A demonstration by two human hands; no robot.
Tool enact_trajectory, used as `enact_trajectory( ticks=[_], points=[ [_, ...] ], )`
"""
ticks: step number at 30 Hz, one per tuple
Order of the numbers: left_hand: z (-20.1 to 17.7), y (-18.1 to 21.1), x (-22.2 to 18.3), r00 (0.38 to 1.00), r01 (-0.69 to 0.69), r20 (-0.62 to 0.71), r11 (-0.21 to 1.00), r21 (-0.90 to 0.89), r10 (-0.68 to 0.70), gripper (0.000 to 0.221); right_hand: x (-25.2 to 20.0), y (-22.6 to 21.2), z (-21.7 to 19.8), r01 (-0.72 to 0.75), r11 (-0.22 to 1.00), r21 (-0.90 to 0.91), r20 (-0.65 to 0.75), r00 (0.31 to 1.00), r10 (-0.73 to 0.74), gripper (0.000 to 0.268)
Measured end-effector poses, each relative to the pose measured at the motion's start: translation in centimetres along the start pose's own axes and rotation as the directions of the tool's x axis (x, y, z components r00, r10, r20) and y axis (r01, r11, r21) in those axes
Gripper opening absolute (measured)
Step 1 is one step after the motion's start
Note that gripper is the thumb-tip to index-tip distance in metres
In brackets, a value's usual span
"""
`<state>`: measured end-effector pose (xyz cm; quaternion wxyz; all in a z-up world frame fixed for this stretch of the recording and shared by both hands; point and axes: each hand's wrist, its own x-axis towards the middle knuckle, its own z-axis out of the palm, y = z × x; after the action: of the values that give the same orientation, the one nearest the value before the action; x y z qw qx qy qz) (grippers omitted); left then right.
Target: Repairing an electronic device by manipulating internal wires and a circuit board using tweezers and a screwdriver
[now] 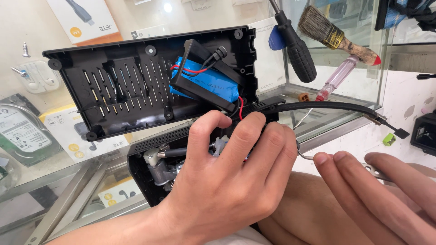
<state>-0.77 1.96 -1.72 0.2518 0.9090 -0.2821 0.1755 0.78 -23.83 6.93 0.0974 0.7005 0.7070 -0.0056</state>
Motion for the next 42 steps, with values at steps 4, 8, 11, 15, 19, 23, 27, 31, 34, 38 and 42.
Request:
enact_trajectory(
  ticks=[4,8,11,15,19,23,27,31,34,38,42],
  points=[
    [0.0,0.0,0.0,1.000,-0.004,0.007,1.000,0.009,0.004,0.023,0.1,0.5,0.7,0.102,0.993,-0.056,-0.066,0.992,-0.105,0.028],
    [-0.1,0.0,0.0,1.000,-0.003,0.006,1.000,0.008,0.003,0.023,0.1,0.4,0.2,0.081,0.996,-0.044,0.010,0.997,-0.081,0.033],
    [-0.1,0.0,0.0,1.000,-0.001,0.006,1.000,0.006,0.001,0.024,-0.4,-0.2,-0.2,0.064,0.998,-0.026,0.053,0.997,-0.063,0.036],
    [-0.1,0.0,0.0,1.000,-0.001,0.008,1.000,0.010,0.001,0.024,-1.2,-1.2,-0.5,-0.094,0.995,0.029,0.084,0.992,0.091,0.044],
    [-0.2,0.0,0.0,1.000,0.001,0.014,1.000,0.004,-0.001,0.024,1.3,-1.4,0.5,-0.156,0.988,-0.023,-0.056,0.986,0.154,0.039],
    [-0.1,0.0,0.0,1.000,0.000,0.019,1.000,0.005,0.000,0.024,1.2,-0.6,-0.2,-0.157,0.987,0.020,0.021,0.987,0.156,0.040],
    [0.0,0.1,0.0,1.000,0.002,0.021,1.000,0.006,-0.002,0.023,1.5,-1.2,-0.3,-0.259,0.965,0.032,0.031,0.966,0.258,0.041],
    [0.0,0.1,0.0,1.000,0.004,0.021,1.000,0.007,-0.004,0.024,1.9,-2.3,1.0,-0.432,0.900,0.061,-0.099,0.895,0.436,0.038],
    [0.0,0.1,0.0,1.000,-0.001,0.025,1.000,0.009,0.001,0.024,1.6,-1.1,1.1,-0.296,0.954,0.051,-0.102,0.948,0.300,0.041],
    [0.0,0.1,-0.1,1.000,0.002,0.023,1.000,0.013,-0.002,0.024,1.5,0.0,1.3,-0.114,0.993,0.014,-0.112,0.987,0.115,0.028],
    [0.0,0.1,-0.1,1.000,0.006,0.016,1.000,0.017,-0.006,0.023,2.8,-2.3,1.3,-0.396,0.918,0.006,-0.103,0.913,0.395,0.038]
  ],
)
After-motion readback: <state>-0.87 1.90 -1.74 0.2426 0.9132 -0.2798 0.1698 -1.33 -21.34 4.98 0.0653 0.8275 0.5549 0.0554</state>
